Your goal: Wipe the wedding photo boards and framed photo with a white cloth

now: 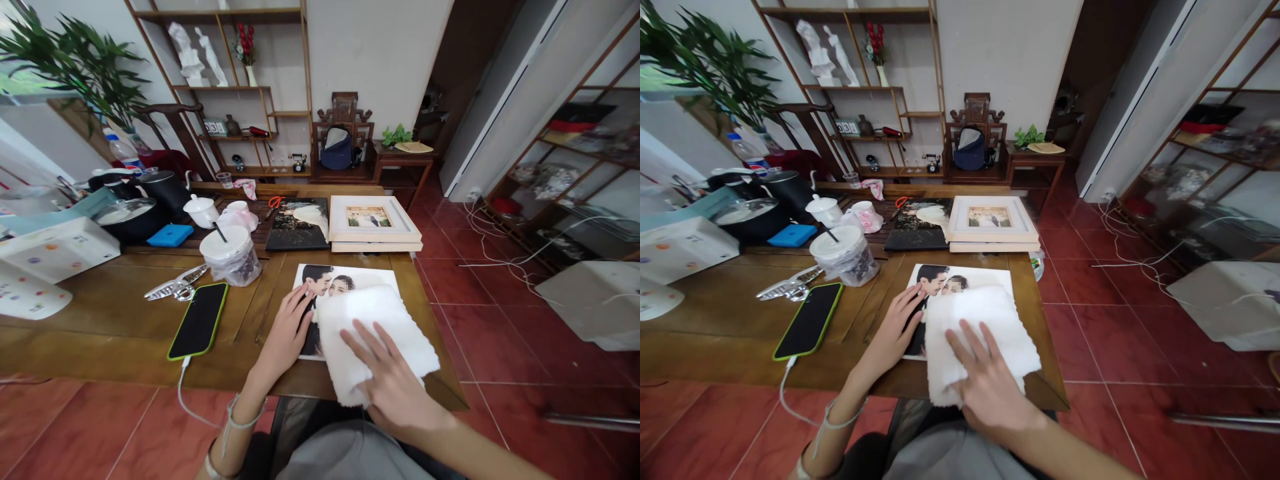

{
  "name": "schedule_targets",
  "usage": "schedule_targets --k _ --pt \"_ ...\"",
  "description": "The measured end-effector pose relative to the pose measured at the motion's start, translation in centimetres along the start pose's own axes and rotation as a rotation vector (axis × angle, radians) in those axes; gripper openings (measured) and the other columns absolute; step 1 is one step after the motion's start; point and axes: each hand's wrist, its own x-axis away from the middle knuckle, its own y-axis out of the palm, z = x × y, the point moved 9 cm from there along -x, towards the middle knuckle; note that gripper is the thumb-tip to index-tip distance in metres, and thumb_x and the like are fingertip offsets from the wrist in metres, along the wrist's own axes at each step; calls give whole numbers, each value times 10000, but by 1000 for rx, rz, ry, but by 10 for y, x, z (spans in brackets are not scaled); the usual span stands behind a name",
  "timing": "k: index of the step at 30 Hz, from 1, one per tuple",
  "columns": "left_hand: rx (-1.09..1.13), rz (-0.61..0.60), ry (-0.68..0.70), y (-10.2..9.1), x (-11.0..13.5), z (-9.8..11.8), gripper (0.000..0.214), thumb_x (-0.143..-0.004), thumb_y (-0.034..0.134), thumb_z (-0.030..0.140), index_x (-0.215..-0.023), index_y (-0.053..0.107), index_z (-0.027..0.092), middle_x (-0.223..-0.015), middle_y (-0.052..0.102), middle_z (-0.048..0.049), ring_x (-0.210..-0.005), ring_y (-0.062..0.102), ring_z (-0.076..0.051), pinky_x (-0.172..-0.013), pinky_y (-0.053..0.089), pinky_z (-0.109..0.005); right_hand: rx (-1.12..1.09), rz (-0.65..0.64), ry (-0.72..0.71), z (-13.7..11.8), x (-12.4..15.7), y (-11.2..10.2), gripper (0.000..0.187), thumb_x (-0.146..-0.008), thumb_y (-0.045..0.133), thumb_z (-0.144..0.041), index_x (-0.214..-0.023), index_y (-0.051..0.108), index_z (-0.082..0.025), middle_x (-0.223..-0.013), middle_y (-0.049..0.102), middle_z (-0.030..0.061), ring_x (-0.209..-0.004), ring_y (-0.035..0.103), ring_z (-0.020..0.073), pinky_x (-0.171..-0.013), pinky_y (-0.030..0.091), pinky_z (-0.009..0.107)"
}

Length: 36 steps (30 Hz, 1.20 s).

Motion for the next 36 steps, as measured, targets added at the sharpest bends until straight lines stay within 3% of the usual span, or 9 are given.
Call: schedule_targets --k 5,10,13,16,22,25,29,33,36 --pt "-4 -2 6 2 -1 -2 440 -971 349 282 -1409 368 251 -1487 362 -81 -1382 284 -222 -1131 268 -494 -5 76 90 38 -12 -16 248 -649 578 -97 -816 715 -218 -1481 367 67 -1399 208 300 -1124 166 553" --pt "0 -5 -6 3 -2 -4 439 -973 343 276 -1410 364 241 -1494 349 -77 -1388 265 -218 -1136 260 -487 84 175 203 105 -29 -34 222 -682 542 -53 -810 671 -180 -1395 482 117 -1354 325 299 -1085 283 548" --pt "5 2 -3 2 -2 -3 439 -973 338 275 -1410 362 253 -1494 349 -72 -1387 272 -224 -1131 267 -494 105 211 249 128 -33 -37 197 -740 526 -76 -853 664 -159 -1367 502 157 -1348 333 312 -1069 290 577" --pt "6 9 5 2 -2 -2 436 -971 342 273 -1406 369 250 -1487 359 -77 -1383 281 -226 -1130 269 -494 105 203 236 117 -31 -34 203 -716 537 -57 -830 670 -160 -1392 476 151 -1371 281 321 -1082 249 595" --pt "1 17 2 0 -2 -2 433 -968 348 273 -1399 382 247 -1480 368 -80 -1380 289 -220 -1136 262 -486 18 57 85 26 -8 -15 204 -650 589 -80 -782 704 -186 -1500 319 98 -1411 141 330 -1125 117 590" --pt "0 9 -1 1 -2 -2 440 -968 347 268 -1406 370 242 -1487 358 -78 -1387 275 -215 -1138 258 -478 -30 -8 15 0 0 -10 220 -629 588 -94 -784 705 -195 -1519 280 77 -1414 126 320 -1137 110 560" --pt "2 14 4 1 -2 -3 438 -966 353 271 -1402 376 236 -1490 355 -77 -1388 271 -214 -1139 260 -469 -34 54 28 18 -7 -20 212 -645 565 -89 -774 688 -204 -1483 364 58 -1407 189 281 -1141 143 525" --pt "0 18 0 0 -2 -3 417 -967 349 271 -1377 411 229 -1473 377 -81 -1380 285 -217 -1137 264 -471 28 121 109 67 -22 -31 83 -746 588 -152 -752 663 -187 -1412 463 111 -1366 304 278 -1114 247 507" --pt "6 20 3 0 -2 -3 416 -967 352 268 -1376 412 224 -1471 380 -83 -1382 282 -214 -1138 266 -461 99 153 201 103 -31 -39 157 -852 553 -261 -778 656 -169 -1355 515 160 -1335 364 284 -1087 304 505"
